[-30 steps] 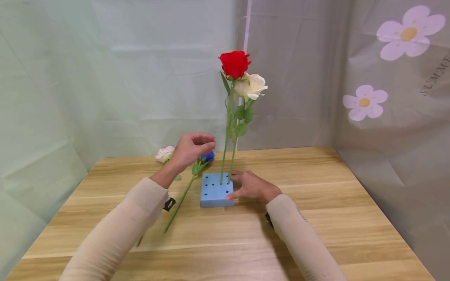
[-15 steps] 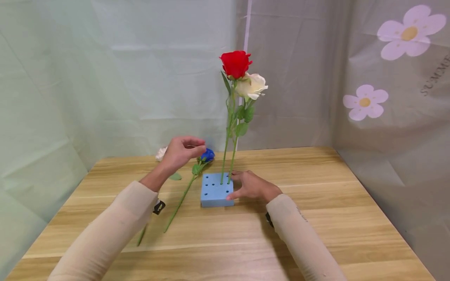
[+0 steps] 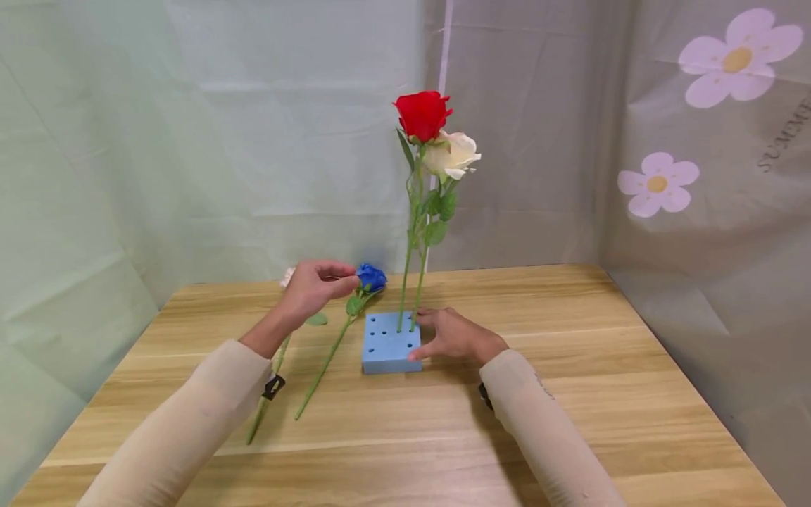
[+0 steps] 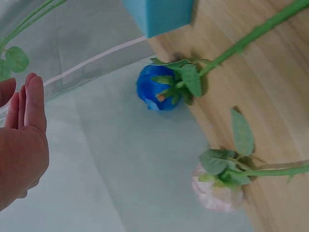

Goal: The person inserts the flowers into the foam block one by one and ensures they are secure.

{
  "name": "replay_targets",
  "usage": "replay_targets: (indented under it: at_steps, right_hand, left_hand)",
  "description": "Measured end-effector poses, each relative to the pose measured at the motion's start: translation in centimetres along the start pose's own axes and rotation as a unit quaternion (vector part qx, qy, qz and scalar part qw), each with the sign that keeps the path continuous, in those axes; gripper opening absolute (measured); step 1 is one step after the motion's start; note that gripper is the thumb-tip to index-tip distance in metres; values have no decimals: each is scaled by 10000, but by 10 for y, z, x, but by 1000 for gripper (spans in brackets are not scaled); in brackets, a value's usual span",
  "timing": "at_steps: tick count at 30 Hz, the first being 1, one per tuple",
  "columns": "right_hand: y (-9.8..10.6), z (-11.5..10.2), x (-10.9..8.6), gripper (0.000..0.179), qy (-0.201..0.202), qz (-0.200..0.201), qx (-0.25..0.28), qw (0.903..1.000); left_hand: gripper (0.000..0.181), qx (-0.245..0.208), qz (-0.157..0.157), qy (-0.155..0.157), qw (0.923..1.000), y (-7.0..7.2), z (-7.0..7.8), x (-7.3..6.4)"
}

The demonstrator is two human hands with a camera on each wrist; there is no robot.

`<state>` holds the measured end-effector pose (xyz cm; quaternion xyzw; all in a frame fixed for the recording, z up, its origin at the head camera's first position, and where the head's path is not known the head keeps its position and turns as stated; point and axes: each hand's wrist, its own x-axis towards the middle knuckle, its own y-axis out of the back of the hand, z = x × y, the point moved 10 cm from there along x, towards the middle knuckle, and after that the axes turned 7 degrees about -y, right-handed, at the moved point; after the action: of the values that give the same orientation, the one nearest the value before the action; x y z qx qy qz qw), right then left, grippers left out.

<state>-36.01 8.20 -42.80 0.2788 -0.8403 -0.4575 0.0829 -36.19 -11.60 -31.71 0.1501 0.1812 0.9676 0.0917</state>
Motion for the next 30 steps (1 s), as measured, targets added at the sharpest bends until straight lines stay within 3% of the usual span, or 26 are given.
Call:
replay_targets:
  at_steps: [13, 30]
  right_hand:
    - [1, 0, 1, 87, -42, 19, 63, 10000]
    - [1, 3, 2, 87, -102, 41, 62, 9999]
  left_hand:
    - [27, -219, -42, 254, 9994, 2, -34, -16]
    - [30, -203, 197, 842, 9960, 26, -76, -41]
